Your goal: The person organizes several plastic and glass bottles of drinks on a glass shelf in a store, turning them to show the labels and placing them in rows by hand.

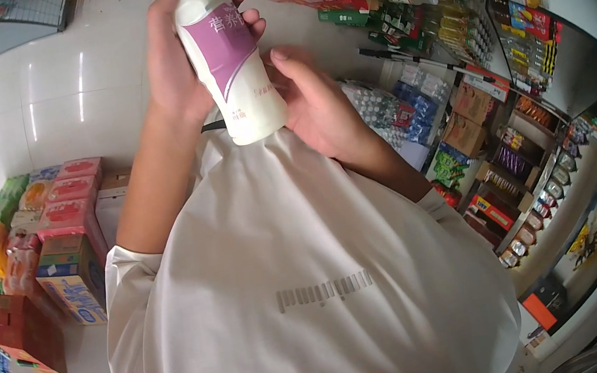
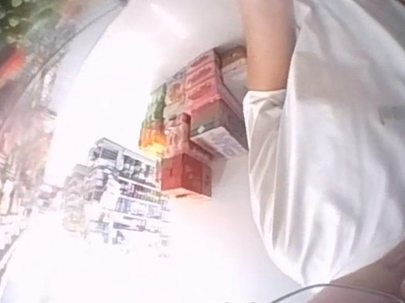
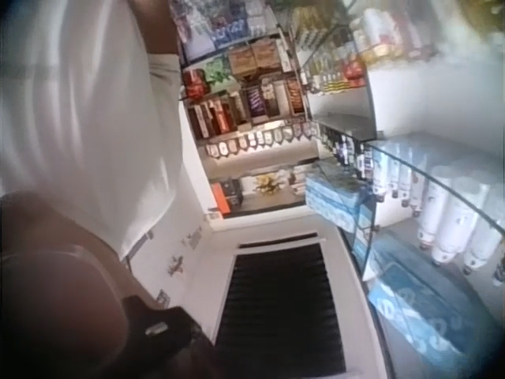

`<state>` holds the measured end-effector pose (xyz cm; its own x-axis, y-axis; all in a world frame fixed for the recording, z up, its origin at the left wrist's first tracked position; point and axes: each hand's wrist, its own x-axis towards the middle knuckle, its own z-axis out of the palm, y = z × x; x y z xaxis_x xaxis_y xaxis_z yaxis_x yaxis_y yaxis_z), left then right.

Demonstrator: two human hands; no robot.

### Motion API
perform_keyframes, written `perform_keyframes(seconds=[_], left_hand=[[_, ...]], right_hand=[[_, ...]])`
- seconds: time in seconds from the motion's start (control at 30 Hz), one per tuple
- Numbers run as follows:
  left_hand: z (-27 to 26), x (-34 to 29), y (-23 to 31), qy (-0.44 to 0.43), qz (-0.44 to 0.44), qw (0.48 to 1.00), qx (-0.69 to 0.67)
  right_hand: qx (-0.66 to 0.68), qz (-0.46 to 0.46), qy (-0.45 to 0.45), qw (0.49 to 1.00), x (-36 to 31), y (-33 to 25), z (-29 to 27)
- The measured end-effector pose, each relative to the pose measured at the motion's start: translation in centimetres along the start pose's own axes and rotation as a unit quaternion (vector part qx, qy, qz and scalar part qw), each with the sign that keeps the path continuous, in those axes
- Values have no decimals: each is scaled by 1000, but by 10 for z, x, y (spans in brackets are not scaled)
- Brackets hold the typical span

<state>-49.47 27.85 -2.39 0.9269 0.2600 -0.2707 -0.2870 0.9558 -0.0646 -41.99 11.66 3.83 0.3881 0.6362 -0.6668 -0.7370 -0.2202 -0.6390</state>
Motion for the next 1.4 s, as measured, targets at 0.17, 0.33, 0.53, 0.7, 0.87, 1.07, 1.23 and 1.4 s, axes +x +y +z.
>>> perform_keyframes(seconds=[0.17,0.33,0.53,0.7,0.87,1.07,1.23,1.4], left_hand=[[17,-6,-6,15,34,999,21],[48,4,-31,-20,26,997,75],[76,42,-74,-146,-30,977,155],[109,65,-98,-118,-30,945,305],[130,86,-117,-112,-22,897,428],[148,91,-141,-77,39,847,525],[148,95,-148,-53,44,834,548],[149,96,-148,-39,30,810,585]], right_hand=[[90,226,-263,934,2,-11,-11],[-90,123,-286,946,-8,-34,-25],[5,86,-379,921,-3,-51,-76],[-31,70,-371,926,-14,-95,-94],[-20,3,-365,931,-4,-98,-121],[-27,-65,-321,944,-2,-108,-139],[-36,-78,-316,945,-4,-117,-142],[-8,-79,-327,942,-2,-114,-145]])
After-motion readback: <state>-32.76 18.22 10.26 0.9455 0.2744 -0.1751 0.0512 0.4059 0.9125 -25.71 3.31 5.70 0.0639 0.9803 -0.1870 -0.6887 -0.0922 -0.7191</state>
